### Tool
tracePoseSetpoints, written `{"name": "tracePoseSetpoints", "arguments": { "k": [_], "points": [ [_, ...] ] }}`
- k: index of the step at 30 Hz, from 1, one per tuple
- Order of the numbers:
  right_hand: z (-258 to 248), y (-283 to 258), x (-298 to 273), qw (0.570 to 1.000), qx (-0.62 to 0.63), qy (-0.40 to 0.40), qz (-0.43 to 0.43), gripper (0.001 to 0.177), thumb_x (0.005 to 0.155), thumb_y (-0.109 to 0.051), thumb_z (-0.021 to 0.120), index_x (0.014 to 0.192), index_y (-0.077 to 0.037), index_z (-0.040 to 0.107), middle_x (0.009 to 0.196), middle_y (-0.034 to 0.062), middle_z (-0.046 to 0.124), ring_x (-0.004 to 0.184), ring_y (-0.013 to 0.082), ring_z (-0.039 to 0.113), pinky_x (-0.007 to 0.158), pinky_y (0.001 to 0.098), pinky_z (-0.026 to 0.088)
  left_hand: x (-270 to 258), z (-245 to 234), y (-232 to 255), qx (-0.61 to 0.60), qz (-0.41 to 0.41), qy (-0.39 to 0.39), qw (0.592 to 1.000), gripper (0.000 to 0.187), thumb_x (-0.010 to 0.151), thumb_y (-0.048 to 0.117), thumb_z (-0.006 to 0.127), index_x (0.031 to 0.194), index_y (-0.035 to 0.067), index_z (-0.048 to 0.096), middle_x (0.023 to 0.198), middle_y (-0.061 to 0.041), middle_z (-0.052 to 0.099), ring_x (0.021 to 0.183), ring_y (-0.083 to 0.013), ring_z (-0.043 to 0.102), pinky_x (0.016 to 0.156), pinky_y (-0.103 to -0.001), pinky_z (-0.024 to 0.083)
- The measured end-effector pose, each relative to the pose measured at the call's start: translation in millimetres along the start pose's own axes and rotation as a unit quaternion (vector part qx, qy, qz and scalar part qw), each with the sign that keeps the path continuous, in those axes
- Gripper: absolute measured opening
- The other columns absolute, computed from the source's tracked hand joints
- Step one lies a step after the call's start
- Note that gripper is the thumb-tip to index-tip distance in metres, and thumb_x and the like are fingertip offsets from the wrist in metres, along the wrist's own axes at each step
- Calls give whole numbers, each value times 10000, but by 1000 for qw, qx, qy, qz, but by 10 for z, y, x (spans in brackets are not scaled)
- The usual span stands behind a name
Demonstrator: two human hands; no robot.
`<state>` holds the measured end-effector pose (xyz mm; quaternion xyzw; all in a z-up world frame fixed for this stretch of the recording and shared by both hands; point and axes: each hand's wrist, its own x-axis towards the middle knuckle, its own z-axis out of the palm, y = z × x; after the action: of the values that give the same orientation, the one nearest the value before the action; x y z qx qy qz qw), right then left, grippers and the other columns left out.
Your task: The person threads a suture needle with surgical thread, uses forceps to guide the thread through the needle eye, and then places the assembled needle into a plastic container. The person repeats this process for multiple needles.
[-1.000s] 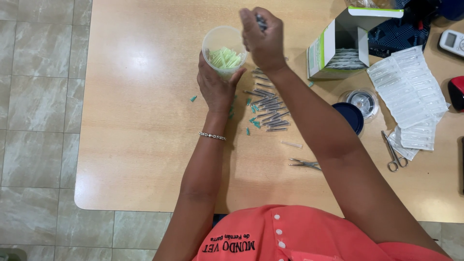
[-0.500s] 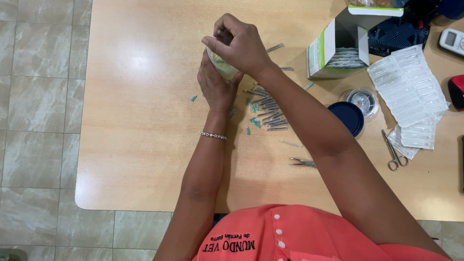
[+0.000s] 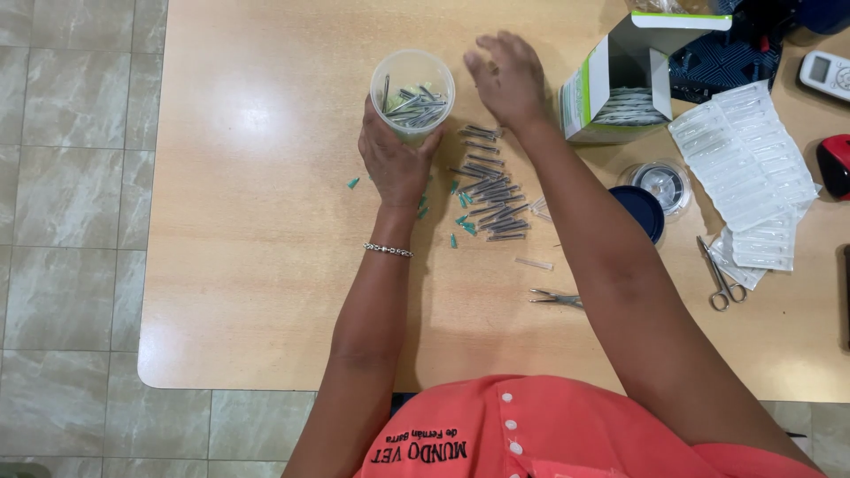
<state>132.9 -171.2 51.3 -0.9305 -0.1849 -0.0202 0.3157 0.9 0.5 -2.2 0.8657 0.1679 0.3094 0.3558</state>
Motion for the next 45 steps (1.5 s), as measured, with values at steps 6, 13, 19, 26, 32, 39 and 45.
{"name": "tracePoseSetpoints", "arguments": {
  "k": [6, 13, 19, 26, 32, 39, 45],
  "points": [
    [-171, -29, -382, 990, -22, -122, -71, 913, 943, -799, 373, 1490, -88, 541, 1484, 207, 505, 1378, 404, 393, 1081, 573, 332, 4, -11, 27, -2, -8, 4, 1000, 1178, 730, 497, 997, 1556, 87, 263, 1530, -122, 518, 1389, -350, 559, 1154, -524, 437],
    [-196, -90, -823, 971, -115, -171, -121, 1034, 830, -871, 482, 1552, -131, 456, 1546, 197, 399, 1431, 415, 319, 1164, 565, 220, 0, 17, -25, -6, 12, 21, 1000, 1196, 707, 509, 1011, 1542, 79, 271, 1485, -150, 572, 1355, -348, 593, 1126, -522, 469],
    [-55, -76, -905, 958, -204, -125, -158, 929, 938, -733, 555, 1617, -141, 331, 1459, 166, 455, 1361, 375, 395, 1122, 517, 271, -13, 31, -43, 9, 7, 19, 1000, 1220, 699, 493, 1026, 1550, 82, 256, 1505, -130, 556, 1356, -339, 589, 1129, -521, 457],
    [58, -7, -854, 963, -181, -73, -187, 470, 984, -462, 654, 1327, -145, 609, 1195, 105, 533, 1088, 348, 510, 922, 479, 411, -15, 53, -56, 1, 10, 28, 1000, 1233, 695, 533, 1015, 1544, 68, 251, 1483, -157, 569, 1355, -341, 592, 1131, -528, 461],
    [164, 83, -824, 969, -150, -47, -190, 302, 991, -391, 693, 1121, -132, 607, 1033, 92, 584, 968, 327, 581, 832, 466, 486, -23, 72, -84, 5, 9, 27, 1000, 1243, 707, 574, 995, 1555, 65, 243, 1494, -147, 551, 1370, -336, 582, 1155, -523, 455],
    [281, 164, -830, 961, -192, 10, -199, 327, 973, -465, 676, 926, -154, 587, 885, 38, 607, 831, 274, 640, 548, 461, 496, -9, 72, -87, 9, 11, 26, 1000, 1251, 695, 575, 1003, 1550, 55, 253, 1499, -157, 543, 1373, -344, 575, 1146, -516, 461],
    [314, 160, -855, 951, -223, 38, -211, 311, 993, -435, 639, 874, -153, 590, 759, 24, 660, 689, 276, 675, 470, 460, 474, 13, 52, -77, 7, 4, 25, 1000, 1252, 643, 530, 1047, 1523, 47, 299, 1471, -169, 576, 1347, -366, 587, 1097, -531, 478]
  ]
}}
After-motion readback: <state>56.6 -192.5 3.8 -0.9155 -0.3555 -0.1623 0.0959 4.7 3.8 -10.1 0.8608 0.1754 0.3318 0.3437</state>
